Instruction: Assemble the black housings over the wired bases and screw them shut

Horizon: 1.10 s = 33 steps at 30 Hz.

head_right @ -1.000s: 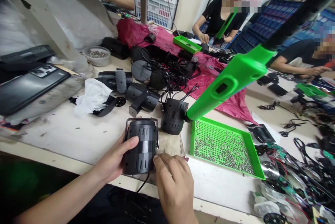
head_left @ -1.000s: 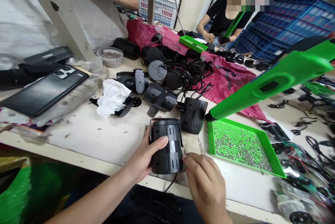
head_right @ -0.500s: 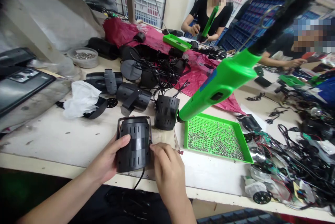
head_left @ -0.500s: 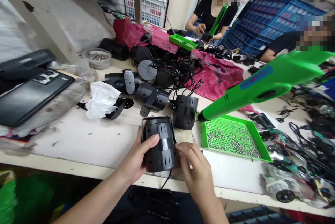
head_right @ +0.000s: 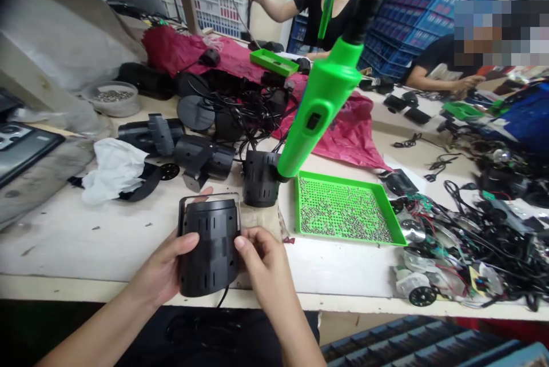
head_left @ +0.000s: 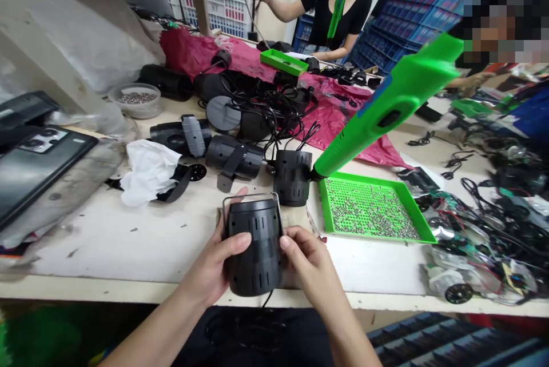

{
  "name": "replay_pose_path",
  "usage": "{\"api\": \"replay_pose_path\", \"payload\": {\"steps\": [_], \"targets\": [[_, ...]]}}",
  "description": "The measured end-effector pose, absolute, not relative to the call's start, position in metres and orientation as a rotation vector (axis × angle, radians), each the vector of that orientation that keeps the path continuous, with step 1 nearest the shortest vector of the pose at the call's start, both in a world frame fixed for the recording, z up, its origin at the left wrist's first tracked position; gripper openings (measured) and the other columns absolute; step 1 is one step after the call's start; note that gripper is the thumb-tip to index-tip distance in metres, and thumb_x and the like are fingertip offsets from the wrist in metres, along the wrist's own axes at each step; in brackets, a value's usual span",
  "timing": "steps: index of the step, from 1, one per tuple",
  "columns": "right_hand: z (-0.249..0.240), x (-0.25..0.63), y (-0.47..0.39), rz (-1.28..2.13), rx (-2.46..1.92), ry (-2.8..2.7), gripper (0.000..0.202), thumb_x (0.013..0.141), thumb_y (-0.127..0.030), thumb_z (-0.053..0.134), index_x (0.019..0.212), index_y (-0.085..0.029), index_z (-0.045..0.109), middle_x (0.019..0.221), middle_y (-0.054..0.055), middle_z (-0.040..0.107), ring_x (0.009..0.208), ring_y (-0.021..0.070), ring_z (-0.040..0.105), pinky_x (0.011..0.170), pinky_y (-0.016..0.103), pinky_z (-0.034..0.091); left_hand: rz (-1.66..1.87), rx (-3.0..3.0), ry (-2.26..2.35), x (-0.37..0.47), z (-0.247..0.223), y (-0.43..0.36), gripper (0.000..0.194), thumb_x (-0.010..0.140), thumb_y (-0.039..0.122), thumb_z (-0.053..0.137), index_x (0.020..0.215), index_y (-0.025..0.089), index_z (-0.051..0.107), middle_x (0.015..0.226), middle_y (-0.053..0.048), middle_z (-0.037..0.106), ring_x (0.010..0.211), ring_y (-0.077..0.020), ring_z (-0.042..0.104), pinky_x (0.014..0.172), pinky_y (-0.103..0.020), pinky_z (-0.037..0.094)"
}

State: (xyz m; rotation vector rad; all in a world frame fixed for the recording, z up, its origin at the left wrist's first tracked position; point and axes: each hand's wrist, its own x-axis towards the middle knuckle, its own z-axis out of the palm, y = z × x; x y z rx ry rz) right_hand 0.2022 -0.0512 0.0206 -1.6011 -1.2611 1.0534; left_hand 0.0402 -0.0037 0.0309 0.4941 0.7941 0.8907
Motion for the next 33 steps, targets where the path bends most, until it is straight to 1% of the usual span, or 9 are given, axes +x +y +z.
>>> {"api": "replay_pose_path", "payload": {"steps": [3, 7, 10, 14, 18, 23, 26, 30, 33], "targets": [[0.020, 0.204, -0.048, 1.047, -1.609, -1.307, 0.030, 0.093, -0.043, 0.046, 0.076, -0.019, 0.053, 0.064, -0.003, 0.050, 0.058, 0.0110, 0.048, 0.053, 0.021, 0.040, 0.874, 0.559, 0.841, 0.044, 0.033, -0.007, 0.089, 0.068, 0.032, 0.078, 0.145, 0.037, 0.032, 0.123, -0.006, 0.062, 0.106, -0.0290, 0.062, 0.084, -0.040, 0.055], [0.024, 0.210, -0.052, 0.943, -1.655, -1.389, 0.023, 0.095, -0.035, 0.042, 0.083, -0.020, 0.056, 0.076, 0.002, 0.056, 0.072, 0.0156, 0.053, 0.064, 0.026, 0.041, 0.936, 0.692, 0.903, 0.051, 0.036, -0.011, 0.089, 0.066, 0.029, 0.080, 0.143, 0.036, 0.037, 0.124, -0.004, 0.063, 0.112, -0.0280, 0.059, 0.093, -0.038, 0.051], [0.031, 0.216, -0.056, 0.889, -1.654, -1.510, 0.018, 0.094, -0.029, 0.044, 0.091, -0.021, 0.060, 0.087, 0.005, 0.061, 0.083, 0.0182, 0.057, 0.074, 0.030, 0.043, 0.932, 0.622, 0.907, 0.052, 0.036, -0.008, 0.086, 0.064, 0.028, 0.081, 0.140, 0.036, 0.040, 0.118, -0.003, 0.066, 0.107, -0.0280, 0.063, 0.087, -0.038, 0.054], [0.032, 0.221, -0.058, 0.946, -1.619, -1.601, 0.019, 0.093, -0.025, 0.047, 0.100, -0.022, 0.064, 0.097, 0.005, 0.064, 0.089, 0.0169, 0.061, 0.081, 0.031, 0.047, 0.864, 0.356, 0.982, 0.045, 0.030, 0.002, 0.070, 0.066, 0.036, 0.077, 0.130, 0.022, 0.052, 0.099, -0.008, 0.073, 0.092, -0.0308, 0.069, 0.079, -0.042, 0.058], [0.026, 0.214, -0.058, 1.129, -1.510, -1.283, 0.024, 0.091, -0.031, 0.051, 0.106, -0.022, 0.067, 0.096, 0.005, 0.066, 0.084, 0.0158, 0.062, 0.071, 0.028, 0.052, 0.807, 0.375, 1.010, 0.040, 0.024, 0.003, 0.060, 0.068, 0.039, 0.076, 0.121, 0.017, 0.058, 0.095, -0.009, 0.074, 0.084, -0.0296, 0.071, 0.075, -0.042, 0.059], [0.027, 0.207, -0.060, 1.301, -1.391, -0.924, 0.024, 0.084, -0.042, 0.060, 0.087, -0.018, 0.066, 0.073, 0.002, 0.062, 0.060, 0.0114, 0.058, 0.043, 0.018, 0.043, 0.915, 0.464, 0.980, 0.047, 0.027, -0.002, 0.072, 0.068, 0.036, 0.079, 0.133, 0.029, 0.048, 0.120, -0.005, 0.067, 0.094, -0.0256, 0.069, 0.076, -0.035, 0.059], [0.028, 0.208, -0.062, 1.282, -1.389, -0.845, 0.029, 0.083, -0.044, 0.061, 0.094, -0.018, 0.066, 0.070, 0.001, 0.061, 0.060, 0.0120, 0.058, 0.041, 0.018, 0.044, 0.964, 0.509, 0.964, 0.052, 0.030, -0.002, 0.079, 0.067, 0.033, 0.080, 0.137, 0.034, 0.044, 0.125, -0.003, 0.064, 0.100, -0.0249, 0.066, 0.079, -0.034, 0.057], [0.025, 0.207, -0.065, 1.122, -1.392, -0.936, 0.024, 0.087, -0.038, 0.056, 0.099, -0.020, 0.069, 0.090, 0.006, 0.064, 0.063, 0.0114, 0.060, 0.042, 0.018, 0.046, 0.971, 0.516, 0.963, 0.053, 0.031, -0.002, 0.079, 0.067, 0.034, 0.080, 0.137, 0.035, 0.045, 0.123, -0.003, 0.064, 0.104, -0.0257, 0.065, 0.083, -0.035, 0.056], [0.022, 0.207, -0.067, 0.870, -1.396, -1.224, 0.028, 0.092, -0.022, 0.046, 0.108, -0.025, 0.069, 0.096, 0.006, 0.064, 0.072, 0.0121, 0.063, 0.058, 0.024, 0.054, 0.962, 0.517, 0.957, 0.053, 0.032, -0.003, 0.078, 0.067, 0.034, 0.080, 0.137, 0.036, 0.043, 0.119, -0.002, 0.066, 0.100, -0.0255, 0.066, 0.082, -0.037, 0.057]]}}
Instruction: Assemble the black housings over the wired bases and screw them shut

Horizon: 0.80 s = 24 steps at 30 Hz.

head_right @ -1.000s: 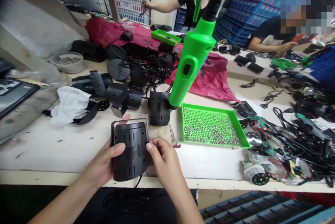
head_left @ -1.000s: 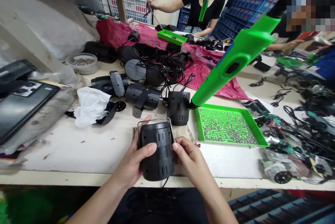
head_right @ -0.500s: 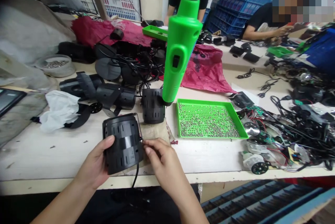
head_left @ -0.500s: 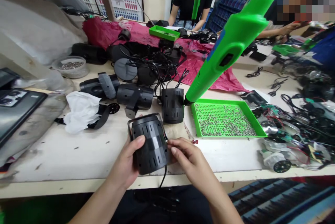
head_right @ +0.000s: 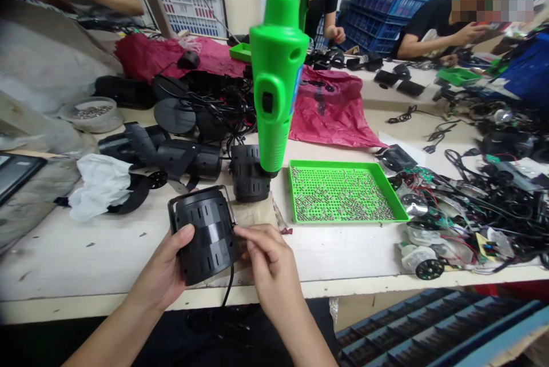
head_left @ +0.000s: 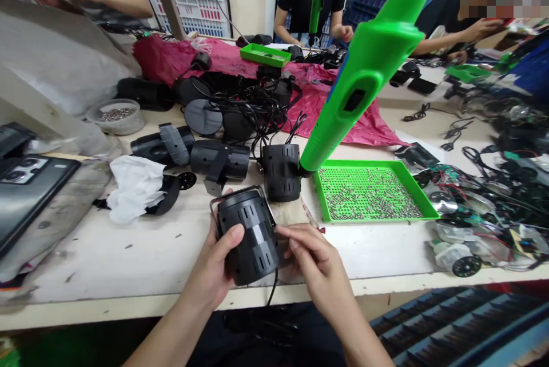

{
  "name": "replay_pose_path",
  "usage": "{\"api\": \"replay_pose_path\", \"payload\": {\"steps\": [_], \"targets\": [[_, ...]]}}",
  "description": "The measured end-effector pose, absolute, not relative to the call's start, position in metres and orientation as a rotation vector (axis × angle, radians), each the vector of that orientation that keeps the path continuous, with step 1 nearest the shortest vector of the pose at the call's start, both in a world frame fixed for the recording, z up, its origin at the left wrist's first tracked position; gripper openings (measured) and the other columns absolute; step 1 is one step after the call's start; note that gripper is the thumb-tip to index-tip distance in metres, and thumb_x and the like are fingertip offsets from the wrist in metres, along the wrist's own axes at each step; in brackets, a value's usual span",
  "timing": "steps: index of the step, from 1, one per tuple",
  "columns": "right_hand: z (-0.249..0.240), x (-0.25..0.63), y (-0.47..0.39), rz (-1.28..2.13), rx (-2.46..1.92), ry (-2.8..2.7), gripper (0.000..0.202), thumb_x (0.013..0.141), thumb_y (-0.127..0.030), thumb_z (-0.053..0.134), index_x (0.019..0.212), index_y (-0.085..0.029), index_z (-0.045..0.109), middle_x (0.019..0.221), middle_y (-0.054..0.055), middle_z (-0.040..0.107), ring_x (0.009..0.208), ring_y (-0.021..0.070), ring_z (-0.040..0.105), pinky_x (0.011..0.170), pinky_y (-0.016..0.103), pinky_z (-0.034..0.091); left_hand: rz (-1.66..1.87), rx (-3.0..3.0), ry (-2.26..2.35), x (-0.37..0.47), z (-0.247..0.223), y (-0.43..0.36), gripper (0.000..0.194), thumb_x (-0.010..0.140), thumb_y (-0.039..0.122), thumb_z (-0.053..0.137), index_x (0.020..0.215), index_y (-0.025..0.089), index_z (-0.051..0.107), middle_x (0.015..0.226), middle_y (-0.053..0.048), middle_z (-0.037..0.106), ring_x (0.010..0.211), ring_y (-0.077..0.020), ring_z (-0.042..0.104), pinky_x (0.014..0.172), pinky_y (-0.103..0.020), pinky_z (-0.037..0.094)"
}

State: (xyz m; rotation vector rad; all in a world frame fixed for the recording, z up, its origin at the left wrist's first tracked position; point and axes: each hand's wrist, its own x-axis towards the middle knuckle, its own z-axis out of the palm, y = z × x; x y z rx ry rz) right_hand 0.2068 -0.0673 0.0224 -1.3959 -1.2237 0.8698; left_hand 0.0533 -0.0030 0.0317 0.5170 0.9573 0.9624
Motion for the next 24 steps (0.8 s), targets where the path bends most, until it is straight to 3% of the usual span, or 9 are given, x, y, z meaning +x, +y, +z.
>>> {"api": "replay_pose_path", "payload": {"steps": [3, 6, 10, 14, 20, 24], "targets": [[0.021, 0.209, -0.070, 0.656, -1.465, -1.442, 0.034, 0.090, -0.009, 0.040, 0.106, -0.023, 0.067, 0.093, 0.005, 0.064, 0.084, 0.0146, 0.062, 0.073, 0.028, 0.053, 0.973, 0.545, 0.967, 0.054, 0.033, -0.005, 0.076, 0.068, 0.033, 0.079, 0.135, 0.037, 0.045, 0.120, -0.002, 0.064, 0.099, -0.0243, 0.065, 0.080, -0.036, 0.057], [0.020, 0.212, -0.073, 0.602, -1.524, -1.462, 0.031, 0.087, -0.005, 0.038, 0.096, -0.021, 0.063, 0.090, 0.005, 0.063, 0.076, 0.0132, 0.061, 0.067, 0.025, 0.052, 0.990, 0.554, 0.968, 0.055, 0.034, -0.005, 0.076, 0.067, 0.033, 0.080, 0.134, 0.037, 0.045, 0.124, -0.002, 0.062, 0.100, -0.0239, 0.064, 0.080, -0.035, 0.057], [0.018, 0.212, -0.075, 0.539, -1.447, -1.529, 0.042, 0.088, -0.003, 0.036, 0.115, -0.023, 0.061, 0.096, 0.005, 0.062, 0.080, 0.0122, 0.061, 0.070, 0.024, 0.053, 0.982, 0.557, 0.954, 0.056, 0.034, -0.005, 0.079, 0.068, 0.034, 0.079, 0.137, 0.038, 0.042, 0.124, -0.003, 0.061, 0.101, -0.0255, 0.064, 0.083, -0.039, 0.056], [0.017, 0.208, -0.073, 0.499, -1.437, -1.558, 0.046, 0.088, -0.003, 0.035, 0.120, -0.024, 0.060, 0.099, 0.006, 0.065, 0.090, 0.0147, 0.064, 0.076, 0.026, 0.054, 0.975, 0.576, 0.981, 0.055, 0.035, -0.006, 0.078, 0.068, 0.036, 0.079, 0.138, 0.037, 0.042, 0.126, -0.003, 0.060, 0.107, -0.0259, 0.062, 0.086, -0.038, 0.055], [0.012, 0.207, -0.074, 0.579, -1.540, -1.533, 0.030, 0.085, -0.003, 0.037, 0.085, -0.021, 0.061, 0.085, 0.004, 0.063, 0.080, 0.0152, 0.062, 0.070, 0.026, 0.052, 0.982, 0.600, 1.015, 0.057, 0.036, -0.008, 0.079, 0.066, 0.034, 0.080, 0.136, 0.036, 0.045, 0.125, -0.002, 0.062, 0.107, -0.0257, 0.062, 0.085, -0.037, 0.056], [0.005, 0.206, -0.077, 0.625, -1.568, -1.410, 0.024, 0.090, -0.011, 0.040, 0.096, -0.020, 0.061, 0.088, 0.005, 0.065, 0.079, 0.0145, 0.064, 0.070, 0.025, 0.053, 0.981, 0.523, 0.984, 0.055, 0.033, -0.006, 0.076, 0.066, 0.034, 0.080, 0.134, 0.035, 0.046, 0.121, -0.002, 0.065, 0.106, -0.0272, 0.064, 0.085, -0.040, 0.057]]}}
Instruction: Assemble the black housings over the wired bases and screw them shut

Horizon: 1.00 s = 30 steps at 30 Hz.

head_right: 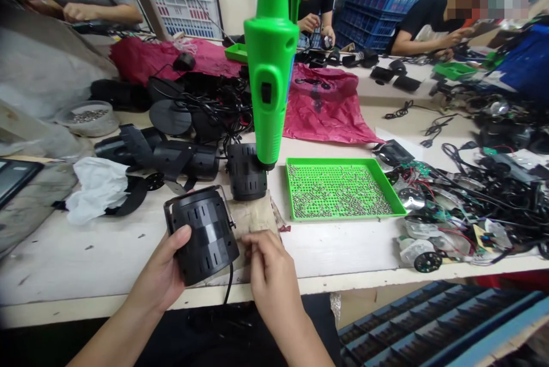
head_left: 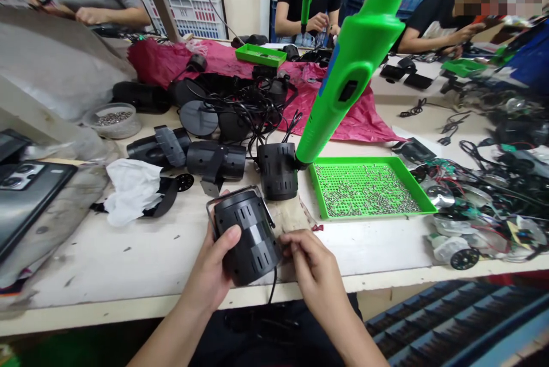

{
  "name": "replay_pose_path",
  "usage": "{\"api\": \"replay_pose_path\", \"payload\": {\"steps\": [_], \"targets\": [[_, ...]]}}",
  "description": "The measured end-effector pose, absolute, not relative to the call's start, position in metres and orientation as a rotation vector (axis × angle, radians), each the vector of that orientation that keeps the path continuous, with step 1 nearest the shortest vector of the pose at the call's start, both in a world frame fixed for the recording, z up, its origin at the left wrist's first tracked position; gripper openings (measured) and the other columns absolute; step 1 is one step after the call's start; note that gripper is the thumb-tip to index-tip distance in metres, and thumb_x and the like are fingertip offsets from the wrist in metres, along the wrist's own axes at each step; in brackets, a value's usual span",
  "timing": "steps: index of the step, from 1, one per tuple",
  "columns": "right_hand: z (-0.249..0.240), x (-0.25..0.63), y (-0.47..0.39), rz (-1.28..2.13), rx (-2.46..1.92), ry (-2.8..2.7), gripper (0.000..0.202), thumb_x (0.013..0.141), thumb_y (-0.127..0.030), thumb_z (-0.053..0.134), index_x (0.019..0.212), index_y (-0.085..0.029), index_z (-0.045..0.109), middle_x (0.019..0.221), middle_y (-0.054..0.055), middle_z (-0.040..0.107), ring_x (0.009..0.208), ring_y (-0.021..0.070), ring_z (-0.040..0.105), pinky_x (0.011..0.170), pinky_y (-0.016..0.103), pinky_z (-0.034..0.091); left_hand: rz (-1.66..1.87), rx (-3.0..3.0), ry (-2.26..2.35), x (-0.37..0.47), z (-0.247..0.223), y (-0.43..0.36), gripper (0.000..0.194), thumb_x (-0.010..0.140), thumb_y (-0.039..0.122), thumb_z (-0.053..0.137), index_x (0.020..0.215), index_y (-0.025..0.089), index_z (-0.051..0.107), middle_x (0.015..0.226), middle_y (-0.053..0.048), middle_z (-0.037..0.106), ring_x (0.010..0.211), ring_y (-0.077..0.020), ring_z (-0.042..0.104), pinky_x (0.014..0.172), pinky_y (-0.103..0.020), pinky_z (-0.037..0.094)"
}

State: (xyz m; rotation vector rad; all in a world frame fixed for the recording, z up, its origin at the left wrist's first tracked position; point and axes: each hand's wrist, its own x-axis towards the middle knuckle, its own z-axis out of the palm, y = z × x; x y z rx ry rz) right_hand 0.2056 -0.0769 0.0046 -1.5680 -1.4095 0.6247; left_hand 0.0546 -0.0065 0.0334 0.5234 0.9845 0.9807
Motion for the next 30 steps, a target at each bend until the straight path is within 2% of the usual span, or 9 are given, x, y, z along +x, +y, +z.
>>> {"api": "replay_pose_path", "payload": {"steps": [2, 7, 12, 17, 21, 30], "targets": [[0.004, 0.206, -0.076, 0.633, -1.598, -1.347, 0.022, 0.092, -0.016, 0.042, 0.103, -0.020, 0.060, 0.091, 0.005, 0.066, 0.079, 0.0146, 0.064, 0.070, 0.026, 0.054, 0.957, 0.475, 0.985, 0.052, 0.031, -0.005, 0.072, 0.067, 0.034, 0.079, 0.133, 0.032, 0.049, 0.116, -0.003, 0.069, 0.104, -0.0282, 0.066, 0.086, -0.041, 0.057], [0.012, 0.216, -0.075, 0.570, -1.668, -1.413, 0.017, 0.093, -0.018, 0.045, 0.099, -0.022, 0.061, 0.093, 0.005, 0.065, 0.089, 0.0175, 0.063, 0.078, 0.029, 0.051, 0.897, 0.296, 1.028, 0.045, 0.030, 0.002, 0.053, 0.068, 0.035, 0.076, 0.117, 0.020, 0.062, 0.092, -0.007, 0.076, 0.098, -0.0316, 0.069, 0.089, -0.044, 0.056], [0.019, 0.238, -0.085, 0.477, -1.796, -1.543, 0.013, 0.093, -0.019, 0.047, 0.097, -0.023, 0.059, 0.092, 0.004, 0.062, 0.083, 0.0160, 0.063, 0.073, 0.027, 0.049, 0.980, 0.196, 1.052, 0.048, 0.034, 0.006, 0.039, 0.069, 0.033, 0.071, 0.106, 0.020, 0.067, 0.083, -0.005, 0.077, 0.098, -0.0313, 0.070, 0.089, -0.043, 0.057], [0.029, 0.263, -0.097, 0.603, -1.950, -1.706, 0.011, 0.093, -0.022, 0.049, 0.093, -0.024, 0.059, 0.092, 0.002, 0.062, 0.075, 0.0157, 0.062, 0.066, 0.028, 0.047, 0.908, 0.284, 1.016, 0.048, 0.029, 0.005, 0.049, 0.062, 0.036, 0.080, 0.106, 0.019, 0.067, 0.089, -0.006, 0.077, 0.099, -0.0334, 0.069, 0.087, -0.044, 0.058], [0.037, 0.267, -0.095, 0.888, -2.007, -1.888, 0.010, 0.091, -0.020, 0.052, 0.089, -0.024, 0.060, 0.091, 0.000, 0.062, 0.080, 0.0166, 0.062, 0.071, 0.030, 0.047, 0.851, 0.355, 0.970, 0.045, 0.024, 0.004, 0.060, 0.061, 0.039, 0.083, 0.115, 0.021, 0.062, 0.101, -0.006, 0.075, 0.101, -0.0324, 0.068, 0.087, -0.044, 0.058], [0.032, 0.255, -0.100, 0.825, -2.262, -1.891, 0.006, 0.090, -0.022, 0.052, 0.084, -0.022, 0.053, 0.084, 0.001, 0.059, 0.078, 0.0217, 0.061, 0.068, 0.036, 0.045, 0.836, 0.356, 0.954, 0.045, 0.025, 0.004, 0.069, 0.062, 0.040, 0.083, 0.123, 0.024, 0.056, 0.118, -0.007, 0.070, 0.105, -0.0327, 0.067, 0.087, -0.045, 0.057]]}}
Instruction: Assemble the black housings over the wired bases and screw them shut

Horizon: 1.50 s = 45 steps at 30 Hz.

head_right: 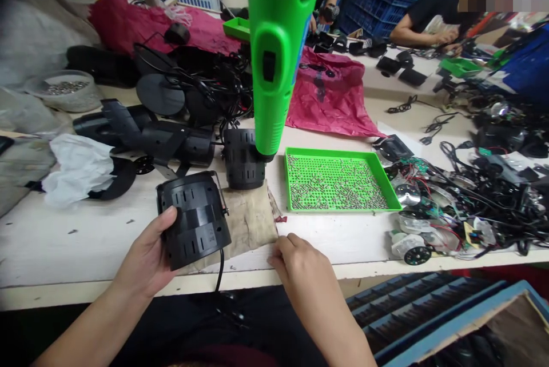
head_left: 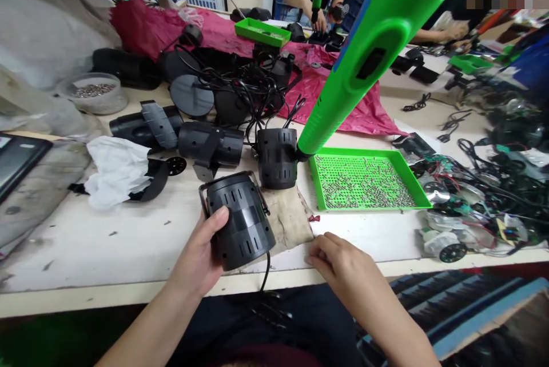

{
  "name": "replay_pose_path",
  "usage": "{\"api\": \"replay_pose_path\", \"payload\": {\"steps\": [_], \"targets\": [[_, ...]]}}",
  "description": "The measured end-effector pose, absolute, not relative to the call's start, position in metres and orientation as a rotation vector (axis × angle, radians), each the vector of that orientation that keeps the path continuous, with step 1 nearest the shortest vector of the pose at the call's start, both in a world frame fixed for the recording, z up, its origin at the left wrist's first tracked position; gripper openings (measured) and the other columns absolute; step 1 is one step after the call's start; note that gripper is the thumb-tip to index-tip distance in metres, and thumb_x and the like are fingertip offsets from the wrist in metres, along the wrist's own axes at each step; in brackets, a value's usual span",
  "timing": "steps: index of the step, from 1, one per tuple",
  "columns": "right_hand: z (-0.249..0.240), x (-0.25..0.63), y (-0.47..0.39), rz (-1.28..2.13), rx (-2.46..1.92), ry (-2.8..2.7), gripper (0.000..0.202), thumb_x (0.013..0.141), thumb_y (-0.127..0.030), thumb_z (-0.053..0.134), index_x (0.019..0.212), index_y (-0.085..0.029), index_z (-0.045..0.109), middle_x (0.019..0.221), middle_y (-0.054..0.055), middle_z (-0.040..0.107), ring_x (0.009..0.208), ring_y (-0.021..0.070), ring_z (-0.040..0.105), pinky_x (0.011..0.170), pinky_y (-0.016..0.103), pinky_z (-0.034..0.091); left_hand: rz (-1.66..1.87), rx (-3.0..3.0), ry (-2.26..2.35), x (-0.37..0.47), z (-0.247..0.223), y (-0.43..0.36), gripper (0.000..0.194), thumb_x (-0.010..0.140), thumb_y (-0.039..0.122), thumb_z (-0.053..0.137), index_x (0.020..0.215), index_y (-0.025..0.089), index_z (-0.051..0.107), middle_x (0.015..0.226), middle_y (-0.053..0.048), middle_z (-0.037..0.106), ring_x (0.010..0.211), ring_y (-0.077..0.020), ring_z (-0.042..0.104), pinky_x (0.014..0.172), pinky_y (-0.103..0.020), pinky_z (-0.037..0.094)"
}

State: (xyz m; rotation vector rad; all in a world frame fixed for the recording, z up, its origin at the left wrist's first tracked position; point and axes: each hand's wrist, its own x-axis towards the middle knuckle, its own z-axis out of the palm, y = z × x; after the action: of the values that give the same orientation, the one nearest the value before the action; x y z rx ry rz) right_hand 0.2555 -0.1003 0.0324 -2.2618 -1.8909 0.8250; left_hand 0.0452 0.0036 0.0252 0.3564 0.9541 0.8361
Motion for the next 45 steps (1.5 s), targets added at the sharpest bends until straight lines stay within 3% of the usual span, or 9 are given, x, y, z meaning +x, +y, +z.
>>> {"api": "replay_pose_path", "payload": {"steps": [7, 12, 16, 25, 29, 35, 39, 45], "targets": [[0.037, 0.278, -0.113, 0.794, -2.165, -1.839, 0.015, 0.096, -0.024, 0.039, 0.092, -0.024, 0.053, 0.090, 0.002, 0.061, 0.082, 0.0202, 0.063, 0.070, 0.034, 0.047, 0.828, 0.345, 0.954, 0.045, 0.025, 0.004, 0.069, 0.061, 0.040, 0.084, 0.122, 0.023, 0.057, 0.111, -0.007, 0.072, 0.103, -0.0314, 0.067, 0.087, -0.043, 0.058], [0.040, 0.274, -0.109, 0.892, -2.158, -1.890, 0.006, 0.091, -0.023, 0.052, 0.088, -0.024, 0.056, 0.090, 0.000, 0.060, 0.079, 0.0182, 0.062, 0.069, 0.032, 0.046, 0.854, 0.314, 1.013, 0.046, 0.027, 0.003, 0.072, 0.056, 0.040, 0.087, 0.120, 0.024, 0.058, 0.108, -0.005, 0.073, 0.099, -0.0306, 0.069, 0.084, -0.041, 0.059], [0.037, 0.262, -0.097, 0.861, -2.209, -1.953, 0.012, 0.091, -0.019, 0.049, 0.083, -0.022, 0.058, 0.087, 0.001, 0.061, 0.082, 0.0199, 0.063, 0.071, 0.033, 0.047, 0.849, 0.294, 1.030, 0.046, 0.029, 0.002, 0.076, 0.052, 0.040, 0.088, 0.120, 0.024, 0.058, 0.113, -0.006, 0.072, 0.103, -0.0327, 0.067, 0.083, -0.043, 0.059], [0.036, 0.278, -0.106, 0.761, -2.186, -1.870, 0.020, 0.097, -0.025, 0.039, 0.091, -0.022, 0.058, 0.090, 0.003, 0.061, 0.083, 0.0197, 0.064, 0.073, 0.034, 0.047, 0.814, 0.320, 0.964, 0.043, 0.025, 0.003, 0.075, 0.059, 0.039, 0.086, 0.125, 0.026, 0.054, 0.121, -0.006, 0.068, 0.109, -0.0336, 0.065, 0.089, -0.046, 0.057], [0.039, 0.271, -0.103, 0.897, -2.114, -1.894, 0.008, 0.090, -0.020, 0.052, 0.090, -0.024, 0.059, 0.091, -0.001, 0.062, 0.081, 0.0163, 0.063, 0.071, 0.030, 0.046, 0.809, 0.325, 0.970, 0.042, 0.025, 0.004, 0.074, 0.059, 0.040, 0.086, 0.125, 0.026, 0.055, 0.119, -0.006, 0.070, 0.112, -0.0338, 0.063, 0.090, -0.045, 0.056], [0.035, 0.262, -0.093, 0.816, -2.093, -1.997, 0.016, 0.090, -0.011, 0.045, 0.082, -0.021, 0.055, 0.084, 0.001, 0.059, 0.076, 0.0170, 0.061, 0.068, 0.030, 0.046, 0.831, 0.330, 0.974, 0.047, 0.030, 0.002, 0.070, 0.062, 0.039, 0.083, 0.125, 0.025, 0.055, 0.115, -0.006, 0.071, 0.109, -0.0322, 0.064, 0.086, -0.041, 0.058], [0.037, 0.260, -0.094, 0.672, -1.885, -1.847, 0.014, 0.094, -0.016, 0.040, 0.086, -0.022, 0.050, 0.084, 0.003, 0.058, 0.075, 0.0156, 0.059, 0.067, 0.029, 0.047, 0.868, 0.406, 1.022, 0.051, 0.032, -0.001, 0.069, 0.066, 0.038, 0.080, 0.128, 0.026, 0.052, 0.106, -0.006, 0.072, 0.100, -0.0296, 0.068, 0.079, -0.039, 0.060], [0.049, 0.226, -0.080, 0.581, -1.578, -1.677, 0.009, 0.095, -0.019, 0.046, 0.100, -0.025, 0.051, 0.089, 0.002, 0.060, 0.084, 0.0135, 0.061, 0.074, 0.024, 0.049, 0.914, 0.524, 1.001, 0.054, 0.033, -0.003, 0.073, 0.068, 0.039, 0.080, 0.132, 0.031, 0.046, 0.116, -0.006, 0.066, 0.104, -0.0292, 0.065, 0.080, -0.040, 0.058]]}}
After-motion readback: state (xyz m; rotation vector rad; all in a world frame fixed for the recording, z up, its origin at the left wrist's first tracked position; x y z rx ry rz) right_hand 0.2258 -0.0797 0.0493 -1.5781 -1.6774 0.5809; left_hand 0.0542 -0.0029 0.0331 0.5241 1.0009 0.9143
